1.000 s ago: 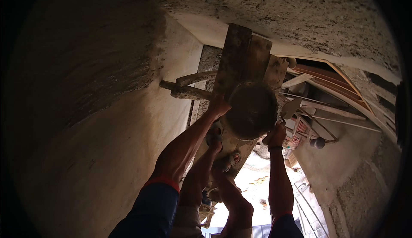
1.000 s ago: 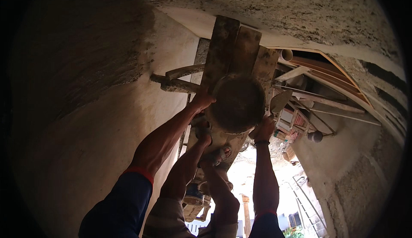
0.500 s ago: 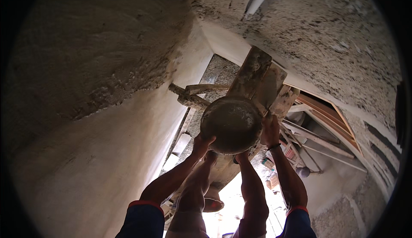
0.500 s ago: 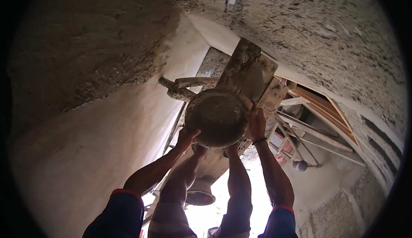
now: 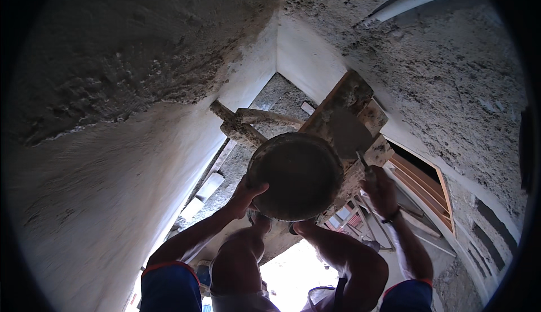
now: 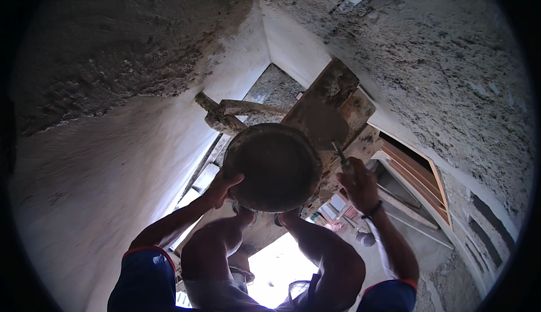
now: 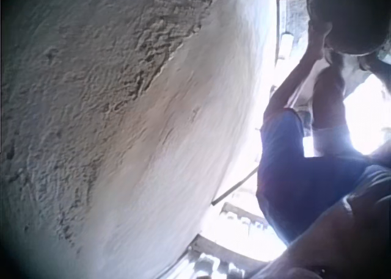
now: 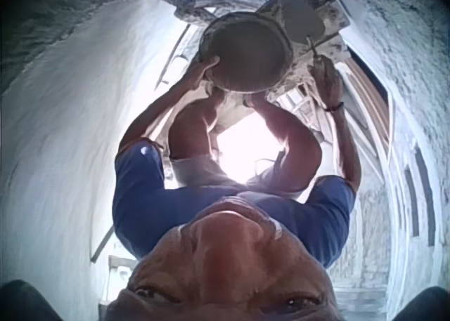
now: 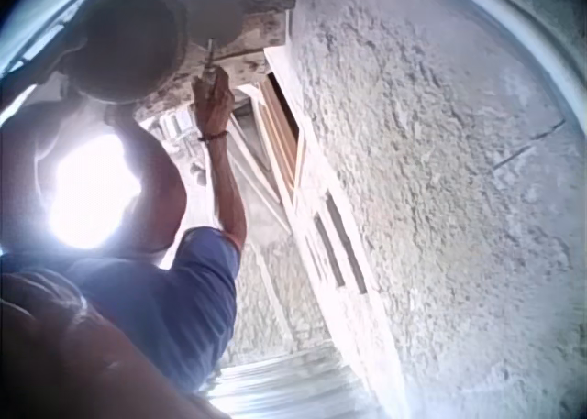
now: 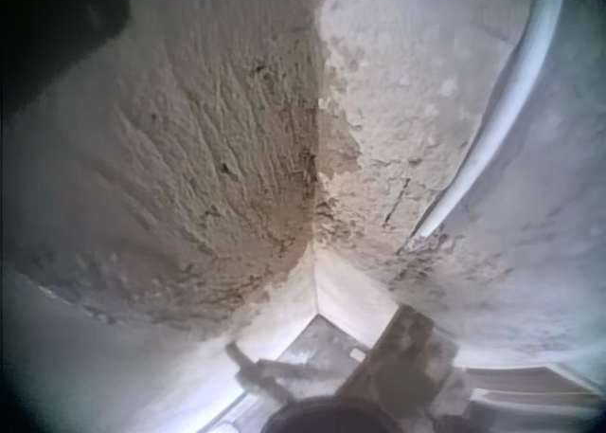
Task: The person applies mortar to a wall using a trowel and a small bucket. They scoop the mortar from the bucket and spread it onto the rough wall surface while standing on a platform.
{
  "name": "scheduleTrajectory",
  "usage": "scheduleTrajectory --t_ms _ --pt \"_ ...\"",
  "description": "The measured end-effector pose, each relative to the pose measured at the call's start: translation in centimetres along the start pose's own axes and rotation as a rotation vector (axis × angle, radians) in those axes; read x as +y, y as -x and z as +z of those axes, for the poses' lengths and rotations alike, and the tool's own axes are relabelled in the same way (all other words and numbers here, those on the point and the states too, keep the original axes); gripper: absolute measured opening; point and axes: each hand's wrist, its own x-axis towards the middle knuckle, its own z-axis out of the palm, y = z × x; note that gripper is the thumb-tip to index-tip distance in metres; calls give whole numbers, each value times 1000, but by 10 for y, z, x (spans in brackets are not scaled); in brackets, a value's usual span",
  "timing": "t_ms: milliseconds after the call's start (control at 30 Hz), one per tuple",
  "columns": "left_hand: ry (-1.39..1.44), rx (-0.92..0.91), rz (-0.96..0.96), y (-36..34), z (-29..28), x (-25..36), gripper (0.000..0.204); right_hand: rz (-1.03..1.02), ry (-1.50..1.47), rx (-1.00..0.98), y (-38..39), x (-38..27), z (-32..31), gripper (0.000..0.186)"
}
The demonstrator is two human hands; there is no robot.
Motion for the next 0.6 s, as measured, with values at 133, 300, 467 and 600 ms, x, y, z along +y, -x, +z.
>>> scheduleTrajectory --t_ms 133,300,467,600 --pt "-51 -119 -15 -10 -8 -3 63 -29 97 -183 -15 -43 -57 36" --pt "-55 -88 -38 -7 1 -1 48 -381 671 -240 -39 -90 -61 35" --pt "-161 -159 154 -8 16 10 47 -378 879 -215 -44 -89 -38 30" --pt "-217 -171 150 -9 22 16 45 -326 958 -315 -32 -65 7 37"
